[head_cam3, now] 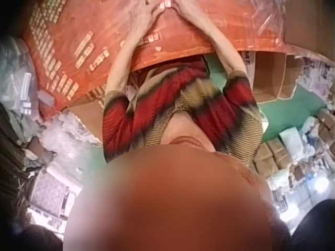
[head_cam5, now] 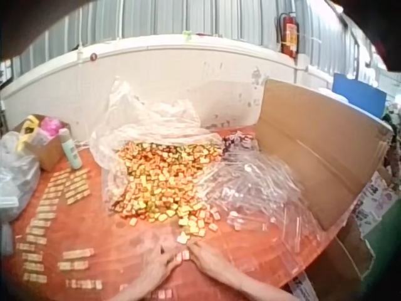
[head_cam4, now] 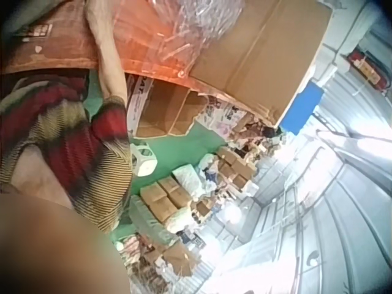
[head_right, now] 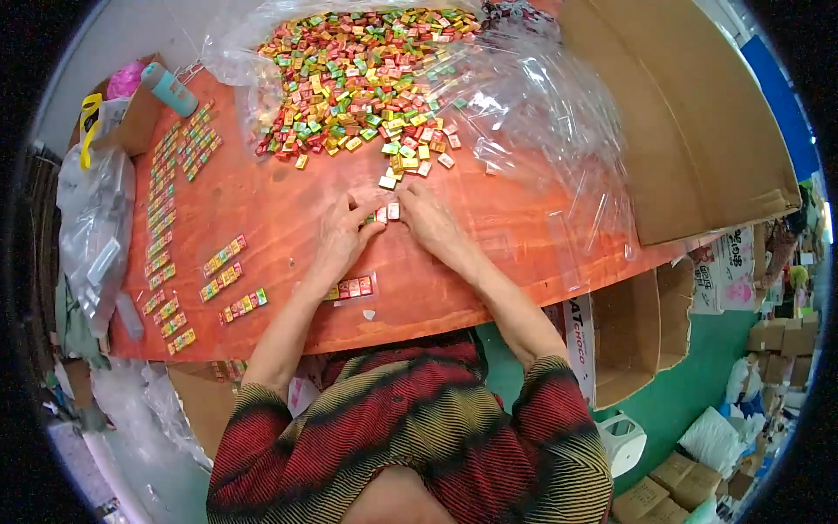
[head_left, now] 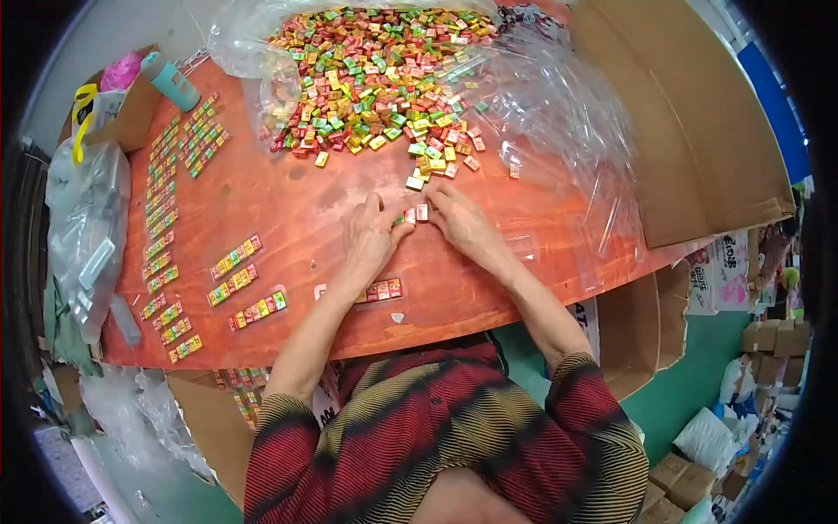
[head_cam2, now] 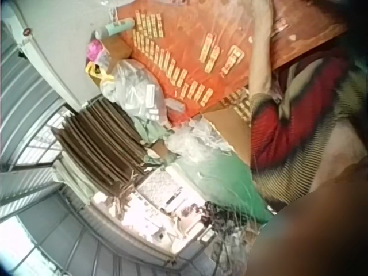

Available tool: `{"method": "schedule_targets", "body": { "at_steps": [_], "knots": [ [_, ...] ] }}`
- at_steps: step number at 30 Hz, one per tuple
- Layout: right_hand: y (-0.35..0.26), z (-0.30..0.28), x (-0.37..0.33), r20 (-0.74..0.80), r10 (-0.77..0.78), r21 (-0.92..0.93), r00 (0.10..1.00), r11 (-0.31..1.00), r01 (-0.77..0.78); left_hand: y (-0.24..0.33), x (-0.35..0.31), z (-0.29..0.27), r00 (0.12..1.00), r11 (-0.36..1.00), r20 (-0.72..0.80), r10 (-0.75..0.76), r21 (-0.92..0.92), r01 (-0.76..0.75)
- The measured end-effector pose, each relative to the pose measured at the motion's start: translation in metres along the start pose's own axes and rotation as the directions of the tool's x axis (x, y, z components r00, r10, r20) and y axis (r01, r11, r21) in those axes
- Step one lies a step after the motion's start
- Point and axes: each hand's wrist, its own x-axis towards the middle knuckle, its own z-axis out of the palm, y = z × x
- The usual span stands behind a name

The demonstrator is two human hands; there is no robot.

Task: The person is sorting and arranging small, colorful, square objects into rows on a workbench.

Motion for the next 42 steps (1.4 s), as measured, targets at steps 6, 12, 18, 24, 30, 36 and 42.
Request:
{"method": "schedule_targets", "body": {
  "at_steps": [6,12,18,24,30,36,42],
  "knots": [
    [-0.018,0.017,0.005,0.086,0.015,-0.003,0.996,1.0,-0.015,-0.002,-0.007,-0.016,0.999,0.999,0.025,-0.044,0.03,0.043],
    [-0.025,0.025,0.015,0.19,-0.054,0.064,0.98,0.997,0.042,-0.017,-0.017,-0.028,0.998,0.997,0.032,-0.063,0.036,0.062],
    [-0.002,-0.004,0.043,0.055,-0.059,-0.322,0.997,0.944,0.074,-0.019,-0.016,-0.026,1.0,0.998,0.006,-0.012,0.059,0.011],
    [0.01,-0.01,0.033,0.028,-0.078,-0.294,0.997,0.952,0.083,-0.02,-0.013,-0.022,0.999,0.999,0.006,-0.035,0.001,0.035],
    [0.002,-0.012,0.018,0.107,0.042,-0.393,0.993,0.92,0.004,-0.019,-0.009,-0.022,0.998,0.996,-0.016,-0.064,0.063,0.065],
    [-0.015,0.002,0.024,-0.069,-0.204,-0.306,0.977,0.936,0.174,-0.016,-0.011,-0.02,0.999,0.997,-0.025,-0.029,0.066,0.03],
    [-0.018,0.02,0.02,0.008,-0.253,-0.274,0.967,0.93,0.246,-0.016,-0.015,-0.02,0.999,0.998,-0.03,-0.042,0.043,0.044]
  ]
}}
